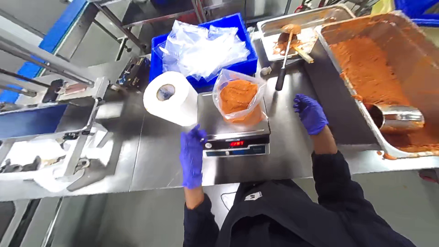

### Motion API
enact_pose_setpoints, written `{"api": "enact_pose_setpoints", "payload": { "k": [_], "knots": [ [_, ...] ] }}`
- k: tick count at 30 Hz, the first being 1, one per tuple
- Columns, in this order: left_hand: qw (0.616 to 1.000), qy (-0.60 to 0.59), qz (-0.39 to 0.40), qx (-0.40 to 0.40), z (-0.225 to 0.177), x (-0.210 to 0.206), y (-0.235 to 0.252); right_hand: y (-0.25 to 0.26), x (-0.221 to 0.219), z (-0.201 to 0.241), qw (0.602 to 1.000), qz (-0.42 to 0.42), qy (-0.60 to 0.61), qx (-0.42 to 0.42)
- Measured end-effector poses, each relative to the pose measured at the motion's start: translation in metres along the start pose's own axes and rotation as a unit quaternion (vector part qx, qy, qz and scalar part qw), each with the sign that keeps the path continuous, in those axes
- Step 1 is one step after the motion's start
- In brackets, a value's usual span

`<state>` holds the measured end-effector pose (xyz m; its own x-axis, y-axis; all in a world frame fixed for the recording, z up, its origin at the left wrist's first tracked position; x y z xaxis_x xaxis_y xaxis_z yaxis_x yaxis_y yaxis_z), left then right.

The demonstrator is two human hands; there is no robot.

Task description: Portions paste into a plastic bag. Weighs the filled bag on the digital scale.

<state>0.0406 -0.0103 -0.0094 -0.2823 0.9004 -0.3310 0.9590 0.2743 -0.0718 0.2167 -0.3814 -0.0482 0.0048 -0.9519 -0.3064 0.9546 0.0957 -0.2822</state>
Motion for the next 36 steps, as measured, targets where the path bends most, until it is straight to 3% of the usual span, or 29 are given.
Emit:
{"api": "enact_pose_setpoints", "payload": {
  "k": [4, 6, 9, 10, 14, 20, 23, 27, 30, 32, 34, 36],
  "knots": [
    [0.995, -0.027, -0.087, 0.047, 0.037, 0.018, -0.054, 0.048, -0.01, 0.014, 0.984, -0.08, -0.158, -0.002],
    [0.989, -0.022, -0.133, 0.066, 0.044, 0.028, -0.077, 0.077, -0.013, 0.031, 0.935, -0.117, -0.329, 0.055],
    [0.982, -0.013, -0.175, 0.064, 0.043, 0.043, -0.105, 0.141, -0.019, 0.059, 0.83, -0.125, -0.529, 0.127],
    [0.981, -0.014, -0.185, 0.06, 0.042, 0.045, -0.112, 0.163, -0.021, 0.066, 0.806, -0.121, -0.571, 0.1],
    [0.976, -0.048, -0.209, 0.039, 0.049, 0.048, -0.13, 0.227, -0.014, 0.083, 0.758, -0.142, -0.619, -0.149],
    [0.969, -0.076, -0.224, 0.065, 0.067, 0.042, -0.119, 0.239, 0.009, 0.074, 0.852, -0.158, -0.461, -0.193],
    [0.976, -0.05, -0.195, 0.079, 0.059, 0.038, -0.099, 0.214, 0.005, 0.063, 0.89, -0.202, -0.386, -0.136],
    [0.985, -0.017, -0.164, 0.055, 0.043, 0.027, -0.071, 0.177, -0.002, 0.052, 0.913, -0.226, -0.329, -0.087],
    [0.99, -0.027, -0.135, 0.039, 0.037, 0.019, -0.057, 0.129, -0.02, 0.041, 0.952, -0.177, -0.25, -0.012],
    [0.992, -0.045, -0.109, 0.047, 0.036, 0.014, -0.047, 0.084, -0.035, 0.037, 0.988, -0.12, -0.083, 0.059],
    [0.994, -0.063, -0.077, 0.053, 0.039, 0.01, -0.039, 0.031, -0.043, 0.032, 0.99, -0.009, 0.082, 0.115],
    [0.995, -0.072, -0.042, 0.048, 0.041, 0.011, -0.032, -0.016, -0.045, 0.031, 0.971, 0.087, 0.136, 0.175]
  ]
}}
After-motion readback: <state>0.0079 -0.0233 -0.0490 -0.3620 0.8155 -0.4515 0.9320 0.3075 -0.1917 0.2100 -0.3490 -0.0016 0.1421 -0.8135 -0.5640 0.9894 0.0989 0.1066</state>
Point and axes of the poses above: each hand's wrist, its own y-axis towards the middle knuckle, its own x-axis out of the back of the hand, z = x × y, the point moved 2 cm from there along y, towards the middle knuckle, and after that the axes turned 13 degrees about z, right-handed, at the moved point
